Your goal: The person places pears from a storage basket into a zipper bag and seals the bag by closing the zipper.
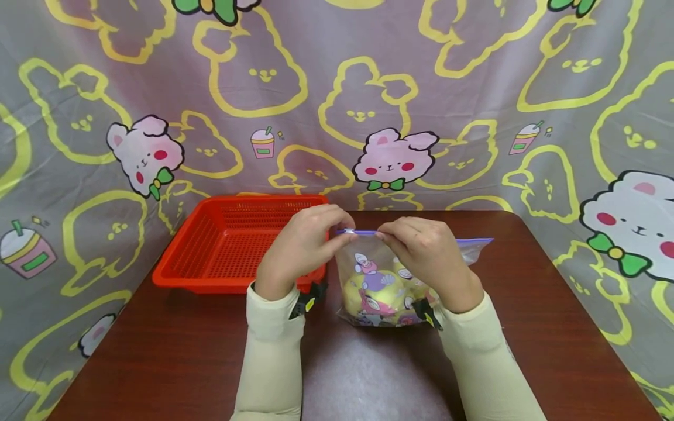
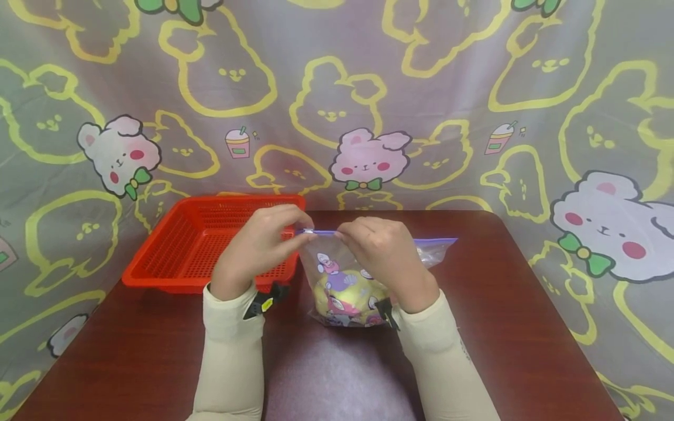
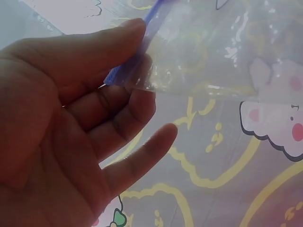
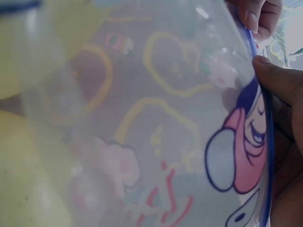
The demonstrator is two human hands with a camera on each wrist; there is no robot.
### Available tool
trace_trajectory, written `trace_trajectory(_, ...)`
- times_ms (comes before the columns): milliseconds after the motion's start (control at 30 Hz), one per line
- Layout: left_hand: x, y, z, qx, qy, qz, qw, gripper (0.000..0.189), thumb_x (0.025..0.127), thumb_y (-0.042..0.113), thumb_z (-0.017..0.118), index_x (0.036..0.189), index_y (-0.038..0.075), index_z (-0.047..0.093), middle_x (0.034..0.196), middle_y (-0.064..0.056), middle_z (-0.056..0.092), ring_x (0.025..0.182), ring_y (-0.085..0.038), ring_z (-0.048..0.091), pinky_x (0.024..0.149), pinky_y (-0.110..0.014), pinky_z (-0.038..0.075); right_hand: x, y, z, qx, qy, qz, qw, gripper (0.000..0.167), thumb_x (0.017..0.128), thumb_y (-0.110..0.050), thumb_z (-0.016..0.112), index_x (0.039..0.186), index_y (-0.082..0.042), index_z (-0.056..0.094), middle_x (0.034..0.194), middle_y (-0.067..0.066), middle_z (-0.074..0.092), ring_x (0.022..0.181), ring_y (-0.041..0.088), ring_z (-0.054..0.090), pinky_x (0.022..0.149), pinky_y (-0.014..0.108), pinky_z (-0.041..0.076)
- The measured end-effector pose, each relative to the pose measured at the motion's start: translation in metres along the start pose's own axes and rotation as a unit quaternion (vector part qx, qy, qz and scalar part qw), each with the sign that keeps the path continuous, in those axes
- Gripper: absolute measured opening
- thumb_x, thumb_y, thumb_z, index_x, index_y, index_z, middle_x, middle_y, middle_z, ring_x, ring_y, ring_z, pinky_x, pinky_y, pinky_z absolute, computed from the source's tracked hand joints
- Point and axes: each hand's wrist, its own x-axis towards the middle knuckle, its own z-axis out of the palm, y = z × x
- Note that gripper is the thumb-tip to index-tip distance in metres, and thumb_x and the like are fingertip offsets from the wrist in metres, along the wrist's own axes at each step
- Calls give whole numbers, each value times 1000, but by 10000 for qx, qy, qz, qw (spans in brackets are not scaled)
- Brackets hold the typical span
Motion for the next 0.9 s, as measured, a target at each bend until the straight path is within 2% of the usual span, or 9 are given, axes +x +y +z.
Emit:
trace_trajectory(333, -5, -11, -5, -285, -176, -329, 9989, 18, 82, 13, 80, 99, 9, 73, 93, 3, 68, 84, -11, 59, 77, -27, 51, -1, 0, -1, -180, -136, 68, 9997, 16, 80, -13, 80, 91, -4, 72, 76, 3, 68, 63, 16, 63, 61, 33, 54)
trace_trajectory(600, -10, -10, 7, -461, -76, -185, 9987, 13, 84, 10, 77, 96, 9, 73, 87, 3, 71, 71, -5, 59, 69, -23, 52, -8, 5, -7, -159, -108, 130, 9997, 18, 75, -11, 83, 88, -4, 73, 75, 2, 68, 62, 15, 62, 59, 33, 53)
trace_trajectory(767, -18, -11, 12, -518, 147, -48, 9985, 11, 83, 5, 77, 93, 8, 73, 86, 2, 71, 73, -5, 61, 71, -28, 54, -13, 11, -13, -240, -287, -30, 9993, 20, 75, -13, 83, 89, -5, 73, 78, 2, 69, 67, 15, 65, 61, 34, 54)
trace_trajectory(900, -23, -14, 11, -632, 243, 76, 9977, 13, 83, 4, 77, 94, 8, 73, 87, 3, 72, 76, -4, 62, 74, -24, 54, -15, 17, -27, -408, -494, -54, 9979, 25, 74, -18, 85, 91, -4, 73, 82, 4, 71, 71, 17, 68, 64, 38, 54)
